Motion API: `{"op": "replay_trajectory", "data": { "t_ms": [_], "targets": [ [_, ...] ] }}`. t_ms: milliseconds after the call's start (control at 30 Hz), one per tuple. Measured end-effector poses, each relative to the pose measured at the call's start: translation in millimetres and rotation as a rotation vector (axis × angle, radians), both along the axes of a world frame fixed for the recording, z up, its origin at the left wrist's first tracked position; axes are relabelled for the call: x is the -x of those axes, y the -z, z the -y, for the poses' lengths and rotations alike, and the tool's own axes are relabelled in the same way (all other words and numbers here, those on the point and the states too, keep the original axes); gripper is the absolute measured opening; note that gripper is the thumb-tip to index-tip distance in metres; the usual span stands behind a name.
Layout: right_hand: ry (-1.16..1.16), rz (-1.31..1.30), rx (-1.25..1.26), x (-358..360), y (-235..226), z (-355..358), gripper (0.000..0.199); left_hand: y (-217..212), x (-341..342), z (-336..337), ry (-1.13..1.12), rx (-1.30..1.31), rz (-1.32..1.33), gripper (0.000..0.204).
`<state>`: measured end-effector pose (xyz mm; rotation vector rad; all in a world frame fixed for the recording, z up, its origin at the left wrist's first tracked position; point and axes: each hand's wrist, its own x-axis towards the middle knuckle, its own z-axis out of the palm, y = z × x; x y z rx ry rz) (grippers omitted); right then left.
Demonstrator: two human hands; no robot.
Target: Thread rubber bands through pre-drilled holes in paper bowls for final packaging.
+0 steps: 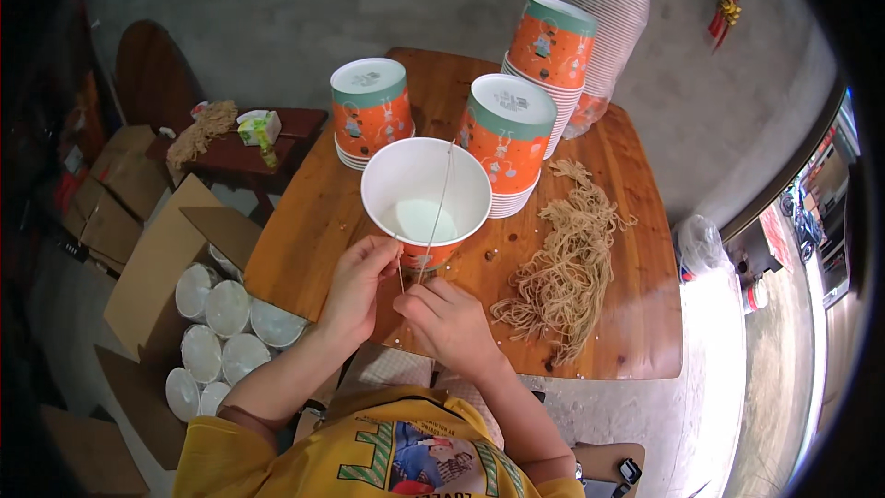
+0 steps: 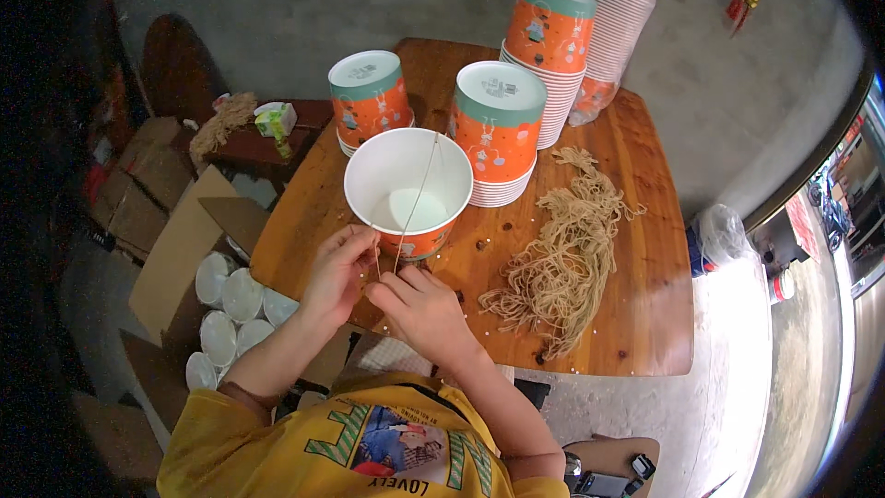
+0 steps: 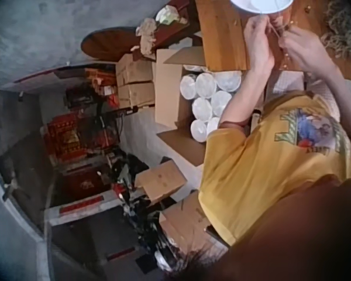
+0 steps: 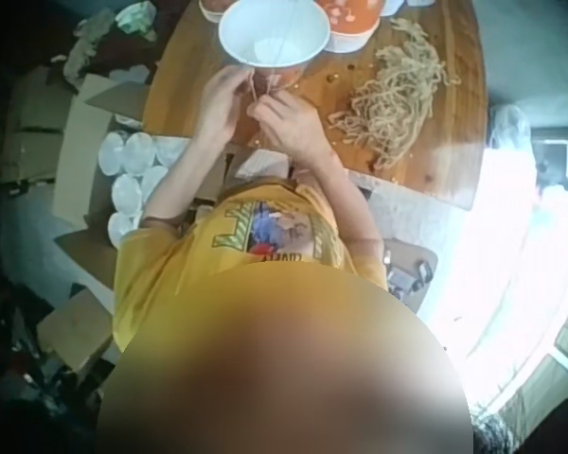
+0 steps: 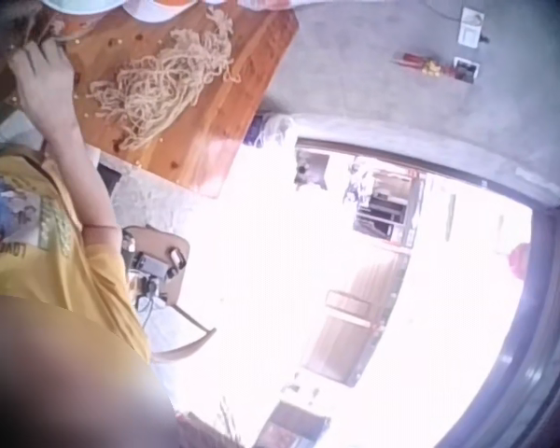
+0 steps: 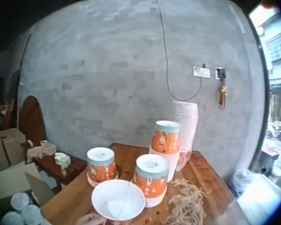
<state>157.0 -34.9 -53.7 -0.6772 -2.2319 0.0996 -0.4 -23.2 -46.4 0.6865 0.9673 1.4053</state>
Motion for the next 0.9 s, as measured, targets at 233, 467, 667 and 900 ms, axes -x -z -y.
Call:
{"op": "replay_trajectory", "data": {
  "t_ms": [233,467,667,900],
  "targets": [
    [0.211,-0.025,0.011,-4.7,-15.7,-11.4,0.047,0.5,22.4,-3.2,0.082,0.014,-0.182,0.007],
    [0.241,-0.052,0.153,-14.2,-40.4,-55.5,0.019,37.5,76.5,-22.9,0.054,-0.151,-0.581,0.029],
    [0.069,-0.588,0.956,-15.3,-102.6,-114.8,0.012,25.3,124.3,-55.7,0.193,-0.883,-1.103,0.119],
    [-0.221,-0.788,1.399,2.4,-131.8,-178.5,0.013,-16.8,167.8,-135.2,0.072,-1.323,-0.911,0.15]
  ]
}}
